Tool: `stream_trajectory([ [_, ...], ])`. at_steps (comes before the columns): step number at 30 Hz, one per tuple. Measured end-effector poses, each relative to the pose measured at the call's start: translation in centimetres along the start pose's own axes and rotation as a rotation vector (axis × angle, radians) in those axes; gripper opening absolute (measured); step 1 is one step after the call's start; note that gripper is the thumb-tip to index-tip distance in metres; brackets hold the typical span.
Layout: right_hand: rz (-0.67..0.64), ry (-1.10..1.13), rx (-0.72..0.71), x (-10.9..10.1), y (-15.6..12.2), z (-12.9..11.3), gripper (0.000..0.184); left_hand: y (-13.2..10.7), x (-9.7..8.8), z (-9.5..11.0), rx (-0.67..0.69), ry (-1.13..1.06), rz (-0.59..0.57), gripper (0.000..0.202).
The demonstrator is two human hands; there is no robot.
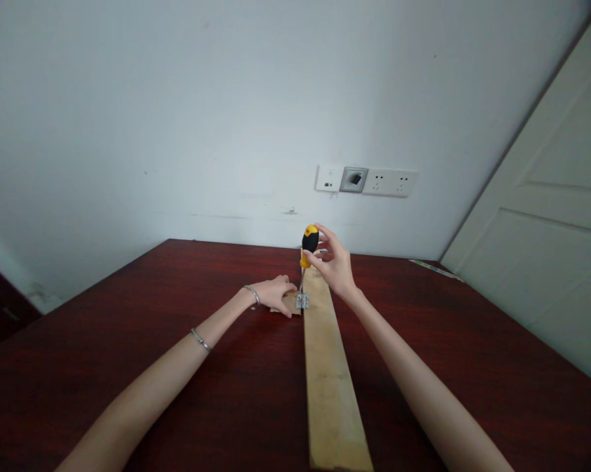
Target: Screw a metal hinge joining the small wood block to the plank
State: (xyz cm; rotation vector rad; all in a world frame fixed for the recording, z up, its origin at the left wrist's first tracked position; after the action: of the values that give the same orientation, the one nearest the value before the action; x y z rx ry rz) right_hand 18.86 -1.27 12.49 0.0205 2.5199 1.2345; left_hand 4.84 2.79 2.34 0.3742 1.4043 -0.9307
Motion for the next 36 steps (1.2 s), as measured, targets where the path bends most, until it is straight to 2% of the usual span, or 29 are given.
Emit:
stream_trajectory([
  [30, -0.080, -0.040, -0.005, 0.20, 0.27, -0.97, 0.052, -0.27, -0.23, 0.22, -0.023, 0.002, -0.008, 0.074],
  [36, -0.094, -0.038, 0.044, -0.13, 0.47, -0.63, 0.055, -0.31, -0.35, 0.30, -0.025, 0.023, -0.009, 0.076],
])
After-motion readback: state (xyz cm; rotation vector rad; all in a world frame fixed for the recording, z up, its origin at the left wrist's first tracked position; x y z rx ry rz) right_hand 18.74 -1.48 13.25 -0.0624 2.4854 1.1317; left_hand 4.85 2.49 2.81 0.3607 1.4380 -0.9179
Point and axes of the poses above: each hand's wrist, its own y-axis towards the middle knuckle, its own x-axis out of the palm, z = x × y, the point moved 6 cm from there along y, towards the middle knuckle, and after that the axes turned 7 degrees about -z, right-handed, at the moved point
